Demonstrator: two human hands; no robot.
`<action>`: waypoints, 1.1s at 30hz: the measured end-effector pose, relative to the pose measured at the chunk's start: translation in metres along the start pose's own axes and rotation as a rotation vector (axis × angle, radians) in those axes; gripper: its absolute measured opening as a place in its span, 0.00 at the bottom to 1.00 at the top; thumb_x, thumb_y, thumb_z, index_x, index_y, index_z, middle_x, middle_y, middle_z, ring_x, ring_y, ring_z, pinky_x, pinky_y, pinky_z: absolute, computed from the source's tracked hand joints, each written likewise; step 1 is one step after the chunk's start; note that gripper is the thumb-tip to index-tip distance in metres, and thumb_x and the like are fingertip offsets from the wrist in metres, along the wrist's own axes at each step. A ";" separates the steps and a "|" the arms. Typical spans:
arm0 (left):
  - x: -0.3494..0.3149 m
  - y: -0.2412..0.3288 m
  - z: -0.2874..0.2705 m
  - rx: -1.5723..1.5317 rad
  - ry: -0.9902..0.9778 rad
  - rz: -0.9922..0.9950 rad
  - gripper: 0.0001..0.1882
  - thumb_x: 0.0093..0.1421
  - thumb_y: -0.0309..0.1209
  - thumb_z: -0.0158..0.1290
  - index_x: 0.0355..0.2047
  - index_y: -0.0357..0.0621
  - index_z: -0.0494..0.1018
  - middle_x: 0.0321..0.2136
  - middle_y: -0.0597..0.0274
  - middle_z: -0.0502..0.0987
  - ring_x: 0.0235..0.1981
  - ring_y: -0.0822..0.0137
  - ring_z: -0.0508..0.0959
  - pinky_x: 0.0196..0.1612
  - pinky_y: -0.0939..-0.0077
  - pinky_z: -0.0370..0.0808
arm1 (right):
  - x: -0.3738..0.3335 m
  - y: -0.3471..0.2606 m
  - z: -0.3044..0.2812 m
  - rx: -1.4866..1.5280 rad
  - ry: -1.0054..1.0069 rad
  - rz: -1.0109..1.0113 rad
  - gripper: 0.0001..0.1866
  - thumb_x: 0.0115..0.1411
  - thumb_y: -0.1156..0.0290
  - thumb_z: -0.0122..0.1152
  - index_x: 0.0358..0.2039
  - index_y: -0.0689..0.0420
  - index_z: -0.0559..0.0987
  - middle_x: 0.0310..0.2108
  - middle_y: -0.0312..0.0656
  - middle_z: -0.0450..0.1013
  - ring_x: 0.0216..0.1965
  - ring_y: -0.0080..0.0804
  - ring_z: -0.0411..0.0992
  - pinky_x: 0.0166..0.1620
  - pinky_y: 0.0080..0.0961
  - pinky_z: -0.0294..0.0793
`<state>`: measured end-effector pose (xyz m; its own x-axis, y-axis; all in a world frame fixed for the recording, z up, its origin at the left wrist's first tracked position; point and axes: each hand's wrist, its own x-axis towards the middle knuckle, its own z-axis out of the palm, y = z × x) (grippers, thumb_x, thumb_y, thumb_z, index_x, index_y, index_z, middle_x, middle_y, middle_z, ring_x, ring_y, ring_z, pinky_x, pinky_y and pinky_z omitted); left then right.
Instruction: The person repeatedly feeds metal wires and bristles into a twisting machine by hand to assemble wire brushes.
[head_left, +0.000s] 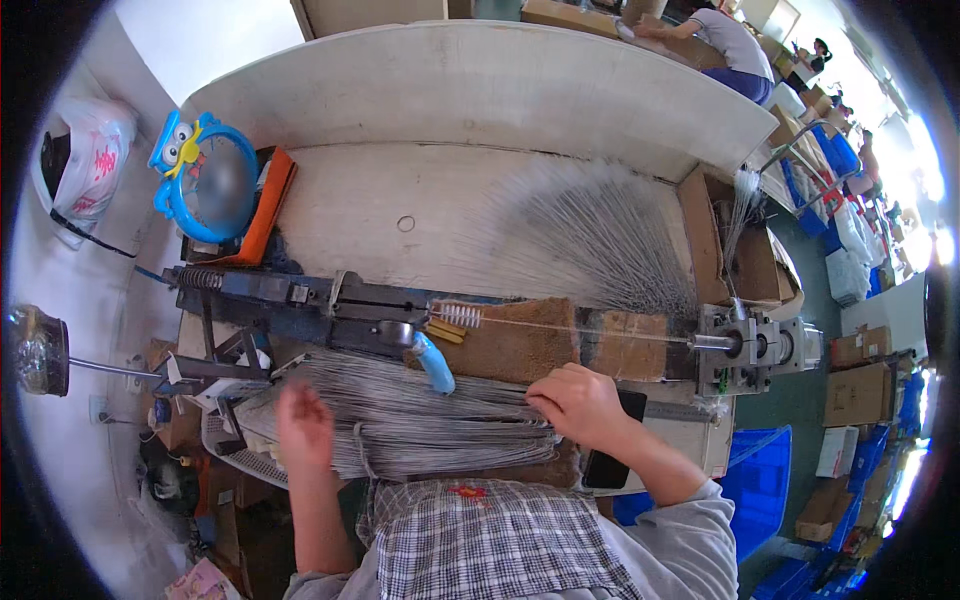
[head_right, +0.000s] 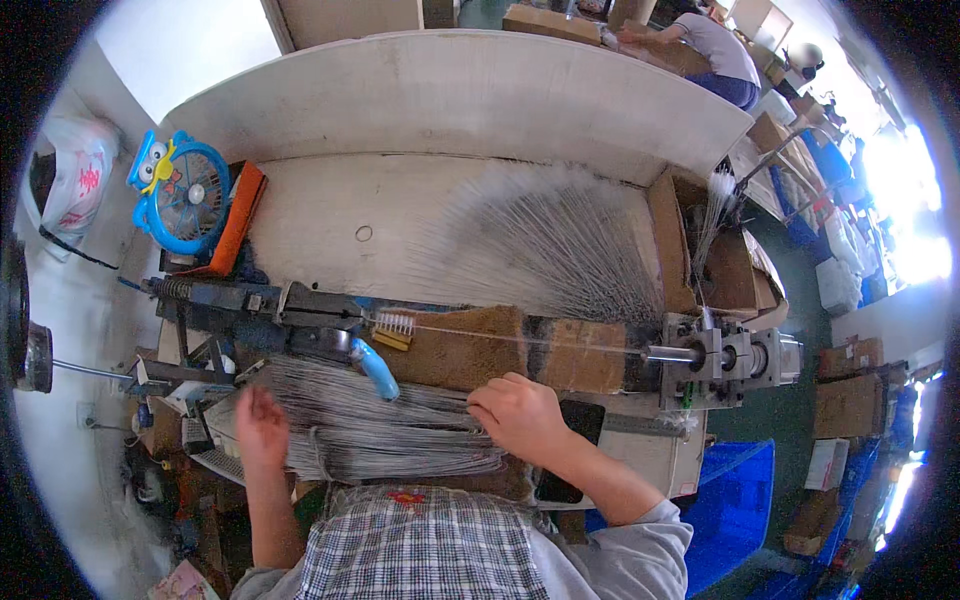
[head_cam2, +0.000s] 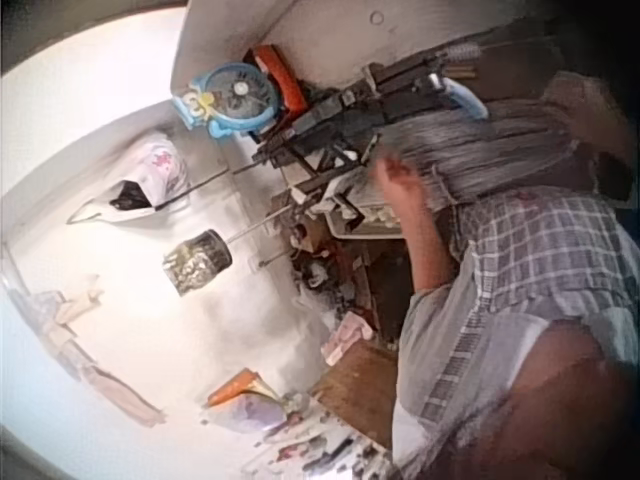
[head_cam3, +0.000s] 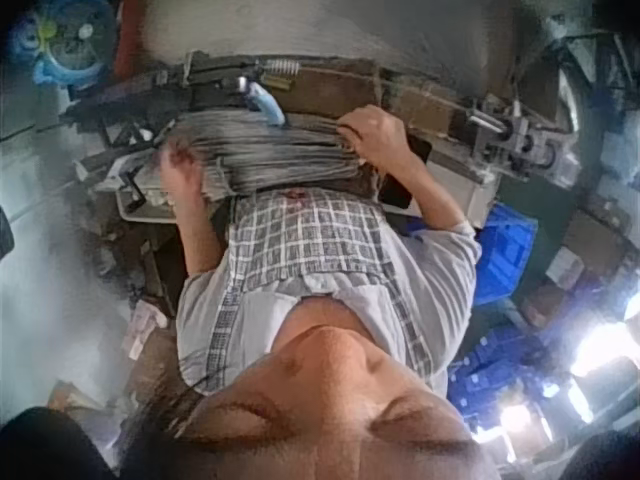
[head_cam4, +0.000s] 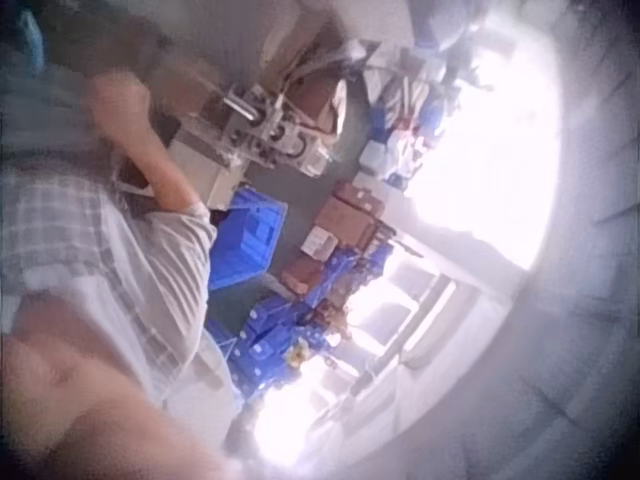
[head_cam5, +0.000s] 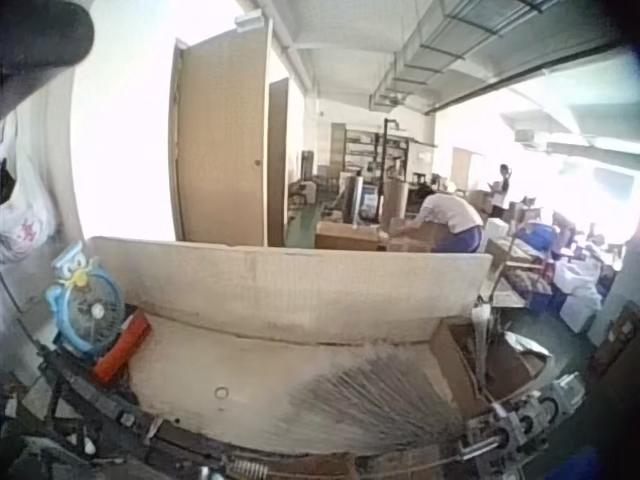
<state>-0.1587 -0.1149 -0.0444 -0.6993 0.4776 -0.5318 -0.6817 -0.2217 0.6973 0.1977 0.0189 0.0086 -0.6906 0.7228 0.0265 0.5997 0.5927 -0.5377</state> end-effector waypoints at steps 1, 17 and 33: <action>0.020 0.013 -0.039 -0.002 0.043 0.095 0.13 0.60 0.36 0.54 0.42 0.44 0.71 0.33 0.65 0.76 0.28 0.73 0.75 0.33 0.79 0.74 | 0.004 -0.002 -0.002 0.003 -0.005 0.018 0.09 0.53 0.62 0.62 0.32 0.52 0.81 0.29 0.37 0.76 0.34 0.38 0.75 0.37 0.34 0.75; 0.035 0.019 -0.085 0.007 0.155 0.234 0.14 0.62 0.44 0.52 0.33 0.46 0.69 0.27 0.65 0.72 0.28 0.71 0.72 0.29 0.79 0.70 | -0.027 0.012 -0.029 -0.086 -0.043 0.158 0.09 0.54 0.70 0.60 0.36 0.51 0.80 0.30 0.40 0.73 0.32 0.43 0.74 0.34 0.37 0.74; -0.097 -0.122 0.139 0.552 -0.382 -0.170 0.10 0.56 0.32 0.51 0.36 0.42 0.67 0.28 0.65 0.71 0.29 0.69 0.70 0.35 0.73 0.67 | -0.035 0.019 -0.019 -0.264 0.028 0.225 0.11 0.51 0.74 0.59 0.37 0.52 0.77 0.30 0.42 0.71 0.32 0.44 0.74 0.33 0.38 0.75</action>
<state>0.0224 -0.0156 -0.0113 -0.3987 0.7559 -0.5193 -0.4950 0.2993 0.8157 0.2407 0.0117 0.0130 -0.5202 0.8530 -0.0425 0.8218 0.4864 -0.2966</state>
